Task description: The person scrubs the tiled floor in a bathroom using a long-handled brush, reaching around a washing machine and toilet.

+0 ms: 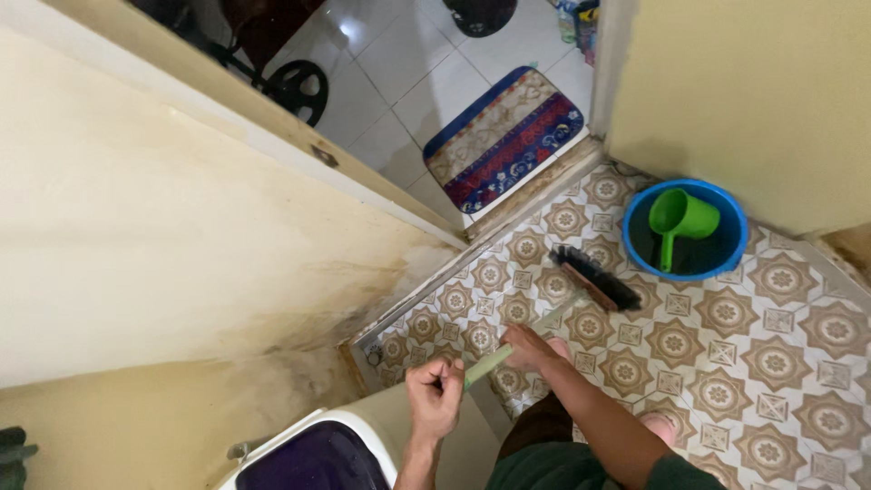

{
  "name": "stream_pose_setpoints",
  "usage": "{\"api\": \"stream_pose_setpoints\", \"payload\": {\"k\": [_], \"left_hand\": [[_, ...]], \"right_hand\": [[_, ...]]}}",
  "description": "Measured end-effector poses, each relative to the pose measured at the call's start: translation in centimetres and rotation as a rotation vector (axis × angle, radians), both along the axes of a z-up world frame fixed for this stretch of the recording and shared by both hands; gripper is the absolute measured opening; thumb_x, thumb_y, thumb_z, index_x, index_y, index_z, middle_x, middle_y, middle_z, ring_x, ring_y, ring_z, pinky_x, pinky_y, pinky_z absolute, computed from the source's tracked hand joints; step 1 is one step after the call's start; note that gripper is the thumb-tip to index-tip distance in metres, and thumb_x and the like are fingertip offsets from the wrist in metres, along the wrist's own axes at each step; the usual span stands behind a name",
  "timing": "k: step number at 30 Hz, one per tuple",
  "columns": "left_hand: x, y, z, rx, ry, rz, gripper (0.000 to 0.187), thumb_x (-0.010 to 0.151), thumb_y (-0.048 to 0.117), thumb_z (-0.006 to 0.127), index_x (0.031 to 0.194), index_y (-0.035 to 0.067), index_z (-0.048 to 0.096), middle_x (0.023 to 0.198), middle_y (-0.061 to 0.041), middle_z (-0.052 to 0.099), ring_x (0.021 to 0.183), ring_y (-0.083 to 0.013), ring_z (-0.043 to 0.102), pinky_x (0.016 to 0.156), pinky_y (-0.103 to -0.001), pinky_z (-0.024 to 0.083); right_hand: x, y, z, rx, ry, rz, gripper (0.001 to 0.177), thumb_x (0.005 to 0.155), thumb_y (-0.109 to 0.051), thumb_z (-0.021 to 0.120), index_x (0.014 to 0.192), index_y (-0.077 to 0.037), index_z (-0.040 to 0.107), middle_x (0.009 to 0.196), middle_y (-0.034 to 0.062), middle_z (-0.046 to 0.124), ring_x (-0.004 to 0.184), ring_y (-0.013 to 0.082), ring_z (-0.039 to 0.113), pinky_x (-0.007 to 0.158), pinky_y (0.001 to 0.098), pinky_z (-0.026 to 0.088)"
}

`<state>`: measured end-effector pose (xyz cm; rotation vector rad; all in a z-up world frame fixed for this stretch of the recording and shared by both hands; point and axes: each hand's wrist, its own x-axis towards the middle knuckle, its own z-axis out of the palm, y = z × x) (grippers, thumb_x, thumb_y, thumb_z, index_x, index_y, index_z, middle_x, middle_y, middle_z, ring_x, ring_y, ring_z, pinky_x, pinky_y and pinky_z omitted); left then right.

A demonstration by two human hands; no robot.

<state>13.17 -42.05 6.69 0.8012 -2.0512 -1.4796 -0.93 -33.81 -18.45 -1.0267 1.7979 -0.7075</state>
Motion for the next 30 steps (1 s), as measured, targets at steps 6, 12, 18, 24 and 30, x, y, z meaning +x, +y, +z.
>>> {"api": "stream_pose_setpoints", "payload": {"k": [6,12,18,24,30], "left_hand": [[-3.6,6.0,-1.6,0.202,-0.009,-0.245,0.045,0.093,0.001,0.066,0.059,0.004,0.037,0.054,0.004,0.039,0.053,-0.0052,0.031,0.048,-0.028,0.027],[-8.5,16.0,-2.0,0.204,-0.004,-0.644,0.042,0.094,0.002,0.066,0.061,0.002,0.039,0.054,0.000,0.041,0.050,-0.0075,0.034,0.047,-0.030,0.029],[-11.1,27.5,-3.4,0.150,-0.067,-0.992,0.041,0.093,0.007,0.070,0.060,0.005,0.047,0.051,-0.002,0.043,0.045,-0.0115,0.040,0.045,-0.032,0.031],[-10.9,35.7,-6.2,0.288,-0.139,-1.201,0.036,0.093,0.010,0.069,0.063,0.005,0.050,0.052,-0.003,0.046,0.047,-0.0111,0.043,0.046,-0.032,0.034],[-10.5,37.4,-6.8,0.242,-0.018,-1.179,0.042,0.092,0.011,0.070,0.060,0.006,0.044,0.051,-0.005,0.041,0.047,-0.0138,0.039,0.049,-0.034,0.032]], "right_hand": [[0.3,13.0,-3.8,-0.083,0.089,-0.233,0.019,0.067,-0.020,0.071,0.073,-0.002,0.075,0.080,0.0225,0.071,0.083,0.0390,0.071,0.074,0.0455,0.056],[1.2,28.0,-5.6,0.024,0.063,-0.592,0.024,0.064,-0.025,0.080,0.078,-0.006,0.077,0.082,0.0209,0.073,0.081,0.0399,0.072,0.074,0.0462,0.057],[3.4,41.4,-5.7,0.157,0.242,-0.901,0.022,0.067,-0.025,0.084,0.074,-0.005,0.077,0.081,0.0203,0.070,0.081,0.0411,0.068,0.072,0.0480,0.055],[5.8,50.3,-4.5,0.168,0.259,-1.127,0.021,0.067,-0.023,0.082,0.072,-0.005,0.072,0.078,0.0189,0.070,0.079,0.0385,0.070,0.072,0.0463,0.055],[5.3,51.7,-3.2,0.270,0.211,-0.943,0.025,0.058,-0.019,0.086,0.075,-0.004,0.075,0.080,0.0205,0.074,0.079,0.0371,0.072,0.072,0.0448,0.056]]}}
